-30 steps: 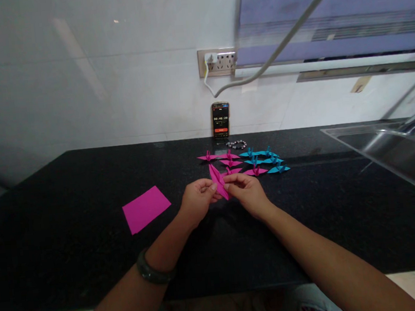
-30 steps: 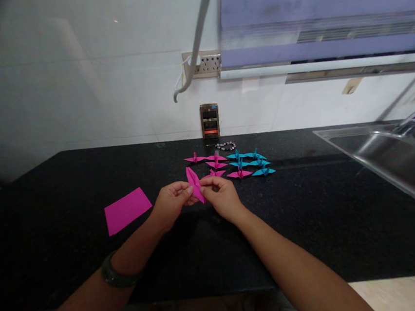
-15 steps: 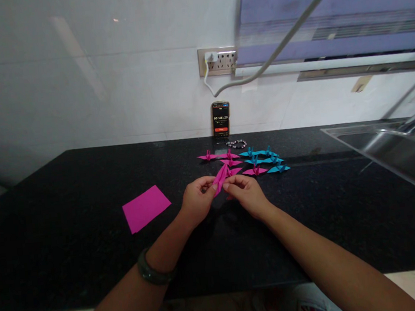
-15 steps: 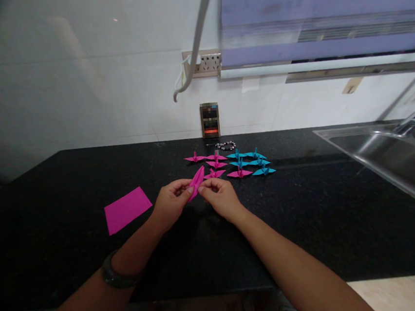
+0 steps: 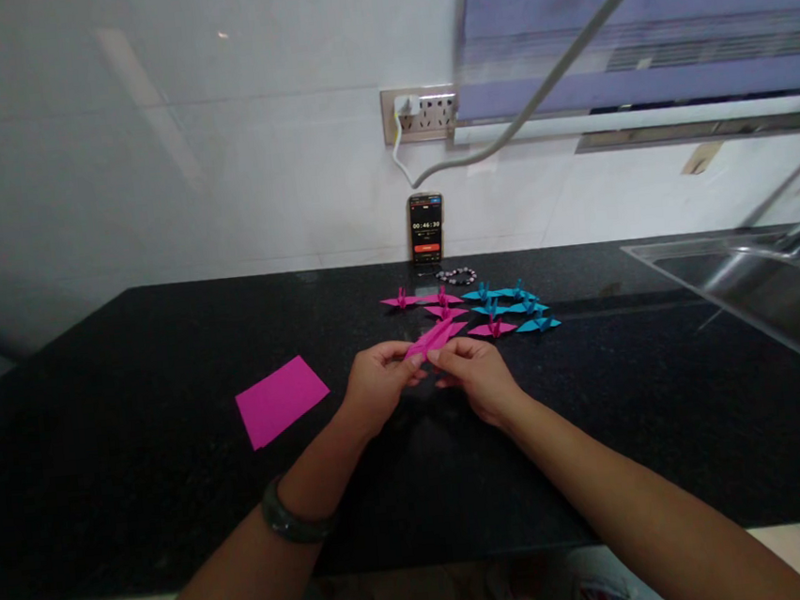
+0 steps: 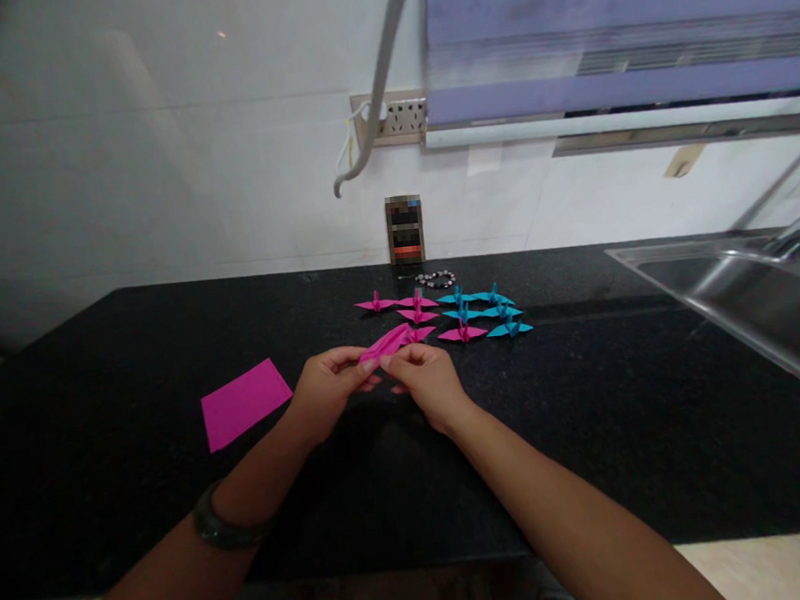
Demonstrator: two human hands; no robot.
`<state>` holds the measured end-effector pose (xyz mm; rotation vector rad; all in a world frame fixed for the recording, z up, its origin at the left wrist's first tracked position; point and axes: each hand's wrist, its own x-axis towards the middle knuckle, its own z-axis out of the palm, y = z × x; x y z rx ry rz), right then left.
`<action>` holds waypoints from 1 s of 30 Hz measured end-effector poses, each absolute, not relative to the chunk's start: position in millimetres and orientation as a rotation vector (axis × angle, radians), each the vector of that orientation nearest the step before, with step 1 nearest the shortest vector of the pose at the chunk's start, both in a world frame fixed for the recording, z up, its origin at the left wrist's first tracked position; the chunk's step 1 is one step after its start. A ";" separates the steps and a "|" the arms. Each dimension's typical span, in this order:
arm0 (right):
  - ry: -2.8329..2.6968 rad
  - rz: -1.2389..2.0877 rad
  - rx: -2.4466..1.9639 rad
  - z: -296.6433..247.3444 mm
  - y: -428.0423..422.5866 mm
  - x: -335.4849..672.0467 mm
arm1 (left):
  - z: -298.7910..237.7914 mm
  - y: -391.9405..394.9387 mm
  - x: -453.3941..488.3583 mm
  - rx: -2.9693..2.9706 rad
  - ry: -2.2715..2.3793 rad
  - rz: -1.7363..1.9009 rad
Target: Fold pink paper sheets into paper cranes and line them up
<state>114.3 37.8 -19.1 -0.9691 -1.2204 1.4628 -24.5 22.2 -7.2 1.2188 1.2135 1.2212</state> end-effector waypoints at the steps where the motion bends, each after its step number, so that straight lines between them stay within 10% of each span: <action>1: -1.263 1.427 -0.973 -18.9 38.4 114.9 | -6.2 22.7 -25.3 1.201 1.232 1.228; 8: -1.535 0.853 -0.938 -12.2 48.0 129.7 | 0.8 23.0 -34.4 1.276 1.235 1.084; 30: -1.789 0.846 -0.998 -14.2 46.0 129.2 | -0.4 21.1 -28.8 1.144 1.135 1.095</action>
